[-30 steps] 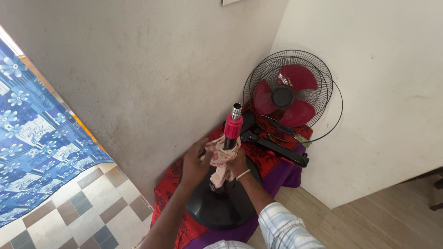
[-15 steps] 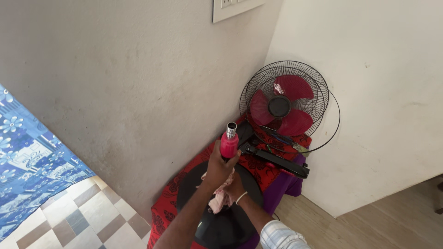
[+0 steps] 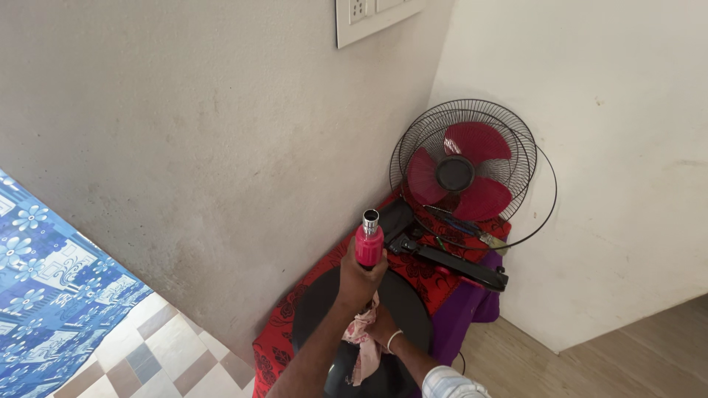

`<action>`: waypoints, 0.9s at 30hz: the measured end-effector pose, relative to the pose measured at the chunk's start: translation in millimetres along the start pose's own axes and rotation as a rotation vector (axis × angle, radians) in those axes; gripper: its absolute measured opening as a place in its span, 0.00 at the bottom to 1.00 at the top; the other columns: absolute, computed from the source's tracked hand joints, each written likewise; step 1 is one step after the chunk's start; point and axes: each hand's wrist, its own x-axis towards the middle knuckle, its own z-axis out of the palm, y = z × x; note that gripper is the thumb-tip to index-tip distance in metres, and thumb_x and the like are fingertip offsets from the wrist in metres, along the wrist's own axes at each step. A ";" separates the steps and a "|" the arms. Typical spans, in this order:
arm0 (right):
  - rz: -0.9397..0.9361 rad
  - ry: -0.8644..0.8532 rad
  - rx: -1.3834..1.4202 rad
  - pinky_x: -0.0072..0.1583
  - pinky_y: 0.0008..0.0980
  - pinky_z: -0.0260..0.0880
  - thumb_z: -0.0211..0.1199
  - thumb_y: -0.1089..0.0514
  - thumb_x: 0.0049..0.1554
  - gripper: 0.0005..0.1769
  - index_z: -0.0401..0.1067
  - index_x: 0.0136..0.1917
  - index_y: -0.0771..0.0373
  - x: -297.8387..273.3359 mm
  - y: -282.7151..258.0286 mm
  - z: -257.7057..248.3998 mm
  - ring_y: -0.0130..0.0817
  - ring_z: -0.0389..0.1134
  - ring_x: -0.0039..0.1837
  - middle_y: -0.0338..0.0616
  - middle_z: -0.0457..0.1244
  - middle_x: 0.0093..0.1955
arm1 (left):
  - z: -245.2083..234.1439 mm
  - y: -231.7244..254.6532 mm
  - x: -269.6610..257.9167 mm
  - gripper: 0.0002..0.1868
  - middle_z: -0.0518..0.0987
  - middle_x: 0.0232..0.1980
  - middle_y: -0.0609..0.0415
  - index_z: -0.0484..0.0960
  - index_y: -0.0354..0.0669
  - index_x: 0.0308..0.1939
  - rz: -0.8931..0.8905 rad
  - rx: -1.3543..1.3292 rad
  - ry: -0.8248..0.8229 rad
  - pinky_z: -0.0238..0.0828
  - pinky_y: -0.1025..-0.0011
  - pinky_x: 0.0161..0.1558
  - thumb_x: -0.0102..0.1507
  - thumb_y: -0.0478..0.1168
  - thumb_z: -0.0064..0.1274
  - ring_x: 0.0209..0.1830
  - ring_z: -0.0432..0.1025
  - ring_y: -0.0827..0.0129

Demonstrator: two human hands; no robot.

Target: The person wipes the fan stand and motor housing with a cloth, then attaches the fan blades and front grill to the motor. The person secures the grill with a knob and wipes the knob.

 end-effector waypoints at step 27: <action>-0.735 0.221 0.140 0.64 0.35 0.74 0.59 0.70 0.50 0.29 0.64 0.67 0.69 -60.2 -256.4 -137.9 0.36 0.70 0.63 0.51 0.65 0.63 | 0.4 -31.3 1.9 0.35 0.80 0.58 0.41 0.66 0.33 0.68 0.206 -0.024 -0.029 0.71 0.62 0.59 0.58 0.33 0.60 0.59 0.76 0.58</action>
